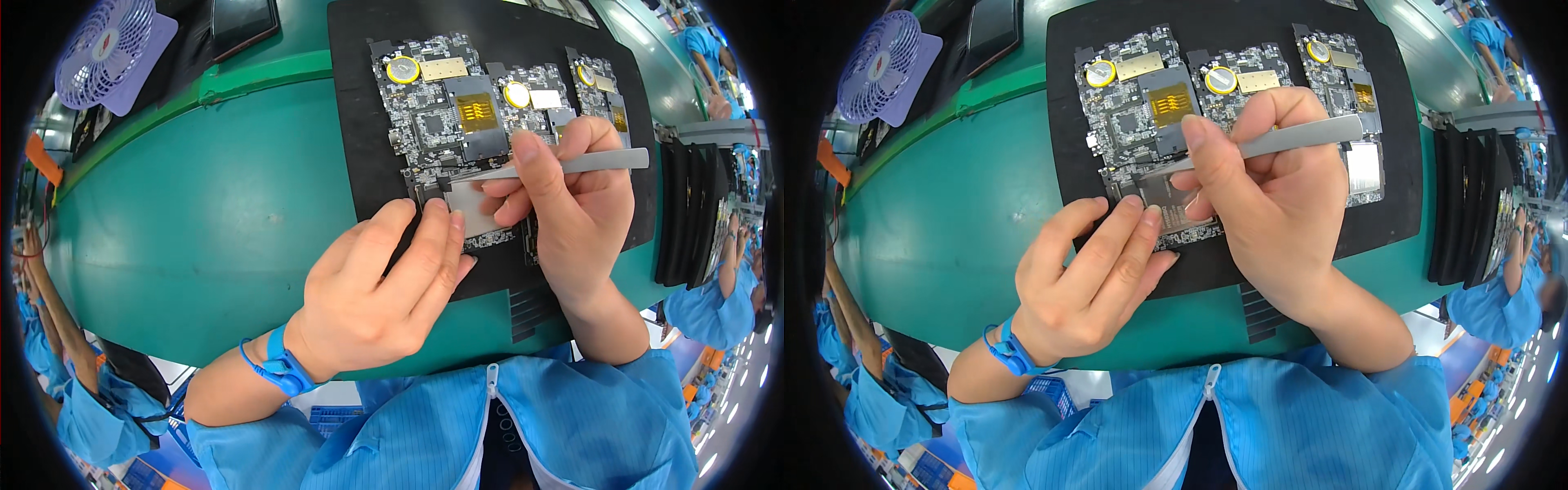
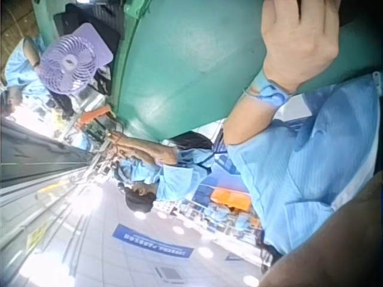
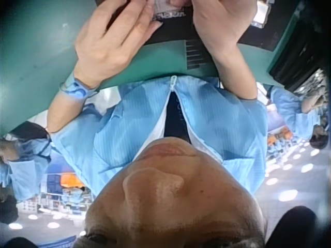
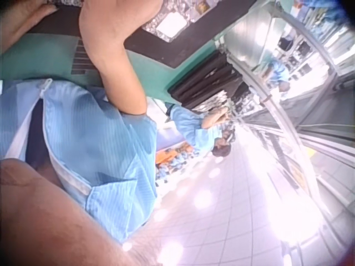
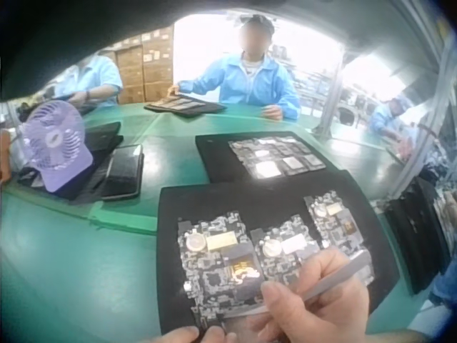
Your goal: The person uses tweezers to pick up small rectangular components from a sheet and places them onto circuit boards arranged on a black mat. The person repeatedly handles the components and boards, moving them along the assembly line.
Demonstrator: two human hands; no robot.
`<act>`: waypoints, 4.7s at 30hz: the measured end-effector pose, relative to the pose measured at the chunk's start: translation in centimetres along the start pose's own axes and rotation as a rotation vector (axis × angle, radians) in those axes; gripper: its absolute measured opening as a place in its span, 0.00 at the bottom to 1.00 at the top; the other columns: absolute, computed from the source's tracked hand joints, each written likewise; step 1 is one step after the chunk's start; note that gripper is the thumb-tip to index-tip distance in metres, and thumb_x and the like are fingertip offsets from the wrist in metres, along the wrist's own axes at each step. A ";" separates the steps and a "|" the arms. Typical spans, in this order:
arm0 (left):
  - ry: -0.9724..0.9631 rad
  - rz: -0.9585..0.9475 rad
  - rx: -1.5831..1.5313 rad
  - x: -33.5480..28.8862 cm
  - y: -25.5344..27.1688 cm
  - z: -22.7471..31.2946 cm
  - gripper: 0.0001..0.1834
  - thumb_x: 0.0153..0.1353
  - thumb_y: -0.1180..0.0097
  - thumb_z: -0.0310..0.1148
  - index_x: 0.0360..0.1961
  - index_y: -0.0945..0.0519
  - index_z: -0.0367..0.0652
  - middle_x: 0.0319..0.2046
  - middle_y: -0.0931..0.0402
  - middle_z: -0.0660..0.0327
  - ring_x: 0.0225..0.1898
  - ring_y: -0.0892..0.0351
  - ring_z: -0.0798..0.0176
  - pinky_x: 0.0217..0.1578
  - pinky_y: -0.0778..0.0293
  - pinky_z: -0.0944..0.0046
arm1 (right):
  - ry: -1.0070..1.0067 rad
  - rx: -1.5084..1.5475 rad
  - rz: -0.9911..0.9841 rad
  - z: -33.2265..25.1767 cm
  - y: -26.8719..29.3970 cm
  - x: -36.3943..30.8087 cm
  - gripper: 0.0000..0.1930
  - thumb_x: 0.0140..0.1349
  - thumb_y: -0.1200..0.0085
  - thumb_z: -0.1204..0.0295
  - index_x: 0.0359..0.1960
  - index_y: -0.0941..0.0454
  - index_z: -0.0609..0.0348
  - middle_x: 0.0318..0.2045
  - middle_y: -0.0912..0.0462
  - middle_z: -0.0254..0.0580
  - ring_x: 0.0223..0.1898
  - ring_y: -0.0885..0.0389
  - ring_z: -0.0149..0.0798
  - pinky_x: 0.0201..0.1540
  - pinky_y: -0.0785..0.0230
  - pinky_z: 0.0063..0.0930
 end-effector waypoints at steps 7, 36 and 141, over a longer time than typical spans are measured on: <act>0.000 0.008 -0.003 0.0 -0.1 0.1 0.21 0.37 0.30 0.29 0.36 0.18 0.34 0.37 0.21 0.54 0.35 0.24 0.55 0.29 0.24 0.64 | 0.003 0.024 -0.015 0.2 0.2 0.1 0.10 0.65 0.48 0.75 0.32 0.40 0.57 0.19 0.20 0.45 0.15 0.22 0.27 0.18 0.28 0.16; 0.007 0.031 -0.168 -0.5 -0.2 -0.6 0.20 0.36 0.34 0.26 0.35 0.19 0.33 0.39 0.25 0.51 0.38 0.24 0.52 0.34 0.24 0.61 | 0.182 0.017 -0.043 0.3 0.1 -0.7 0.12 0.61 0.44 0.79 0.34 0.38 0.61 0.24 0.27 0.35 0.21 0.21 0.23 0.19 0.28 0.12; -0.215 -0.417 -0.361 -1.4 -3.6 12.9 0.16 0.47 0.36 0.27 0.39 0.20 0.32 0.40 0.22 0.54 0.44 0.22 0.54 0.40 0.22 0.61 | -0.458 0.002 -0.134 3.3 14.8 -14.2 0.12 0.62 0.43 0.70 0.35 0.31 0.65 0.25 0.22 0.38 0.24 0.21 0.25 0.26 0.27 0.14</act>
Point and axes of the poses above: each hand's wrist, its own x-axis towards the middle knuckle, its own y-axis out of the back of the hand, z = x × y, the point moved 5 cm from there along x, towards the middle knuckle
